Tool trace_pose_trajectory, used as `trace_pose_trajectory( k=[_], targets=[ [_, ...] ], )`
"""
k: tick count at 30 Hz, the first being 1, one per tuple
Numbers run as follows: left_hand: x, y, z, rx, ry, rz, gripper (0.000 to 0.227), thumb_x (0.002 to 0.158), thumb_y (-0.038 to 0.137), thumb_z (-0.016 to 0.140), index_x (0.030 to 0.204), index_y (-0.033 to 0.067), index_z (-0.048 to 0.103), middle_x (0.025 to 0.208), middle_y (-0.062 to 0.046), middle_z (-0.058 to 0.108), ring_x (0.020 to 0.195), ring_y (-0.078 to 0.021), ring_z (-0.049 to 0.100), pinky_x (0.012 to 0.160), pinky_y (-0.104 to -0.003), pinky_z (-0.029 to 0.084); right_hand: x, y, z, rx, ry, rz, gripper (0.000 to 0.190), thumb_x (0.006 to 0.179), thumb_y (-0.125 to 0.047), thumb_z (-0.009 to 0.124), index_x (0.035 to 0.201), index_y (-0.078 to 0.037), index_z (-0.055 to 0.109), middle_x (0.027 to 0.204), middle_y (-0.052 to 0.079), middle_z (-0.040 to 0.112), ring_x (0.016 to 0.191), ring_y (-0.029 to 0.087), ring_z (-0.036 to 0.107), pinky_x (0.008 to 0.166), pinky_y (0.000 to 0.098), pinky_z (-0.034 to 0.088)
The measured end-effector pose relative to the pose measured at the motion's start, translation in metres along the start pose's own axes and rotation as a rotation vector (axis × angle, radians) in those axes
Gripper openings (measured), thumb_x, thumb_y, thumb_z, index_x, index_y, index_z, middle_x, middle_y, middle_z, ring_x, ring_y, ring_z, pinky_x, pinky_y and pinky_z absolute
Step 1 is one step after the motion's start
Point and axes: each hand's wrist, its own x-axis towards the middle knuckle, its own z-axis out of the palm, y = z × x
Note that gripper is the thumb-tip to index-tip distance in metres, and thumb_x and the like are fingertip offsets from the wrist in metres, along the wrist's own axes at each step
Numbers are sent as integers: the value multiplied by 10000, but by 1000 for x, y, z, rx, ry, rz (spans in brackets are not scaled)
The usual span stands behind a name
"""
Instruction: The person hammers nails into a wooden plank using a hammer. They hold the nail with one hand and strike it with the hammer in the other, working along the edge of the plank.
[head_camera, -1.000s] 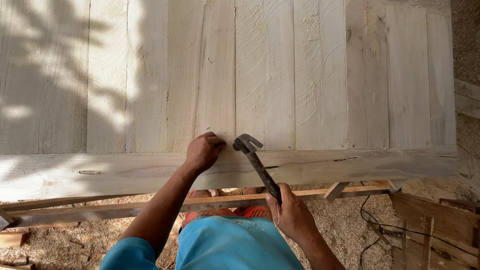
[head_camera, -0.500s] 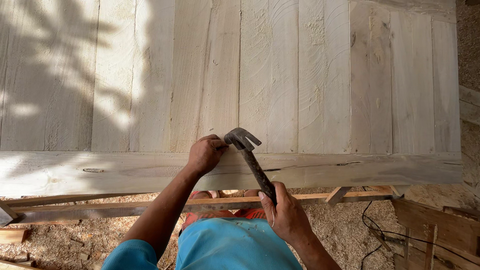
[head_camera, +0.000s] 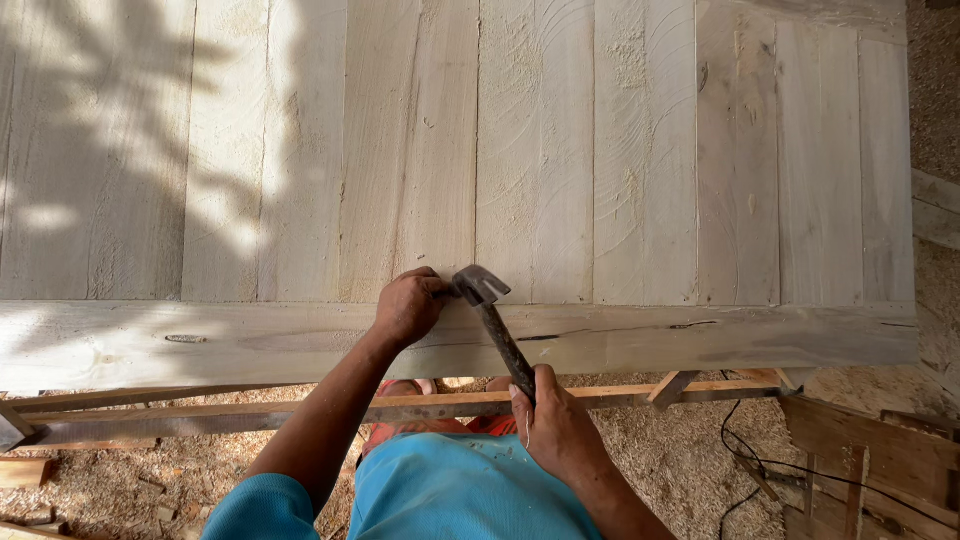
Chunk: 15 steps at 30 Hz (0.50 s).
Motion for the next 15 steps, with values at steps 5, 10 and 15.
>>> trace_pose_trajectory(
  k=[5, 10, 15],
  targets=[
    [15, -6, -16, -106, -24, 6, 168, 896, 195, 723, 1034, 147, 807, 1047, -38, 743, 939, -204, 706, 849, -350, 574, -13, -1, -25, 106, 7, 80, 286, 1014, -358, 500, 1096, -87, 539, 592, 118, 626, 494, 216, 647, 497, 441, 502],
    [8, -30, -26, -1013, 85, -271, 309, 961, 49, 559, 1249, 13, 666, 1082, -80, 710, 954, -201, 672, 879, -353, 573, -18, 10, 0, 242, 193, -168, 337, 991, -317, 514, 1145, -20, 471, 613, 66, 616, 480, 173, 660, 428, 368, 544],
    [3, -44, -47, -1552, 188, -352, 307, 946, -85, 477, 1218, -64, 616, 1085, -133, 672, 965, -240, 701, 899, -390, 615, 14, 17, 17, 187, 101, -119, 313, 1040, -341, 535, 1103, -34, 536, 689, 84, 689, 541, 194, 646, 505, 387, 505]
  ],
)
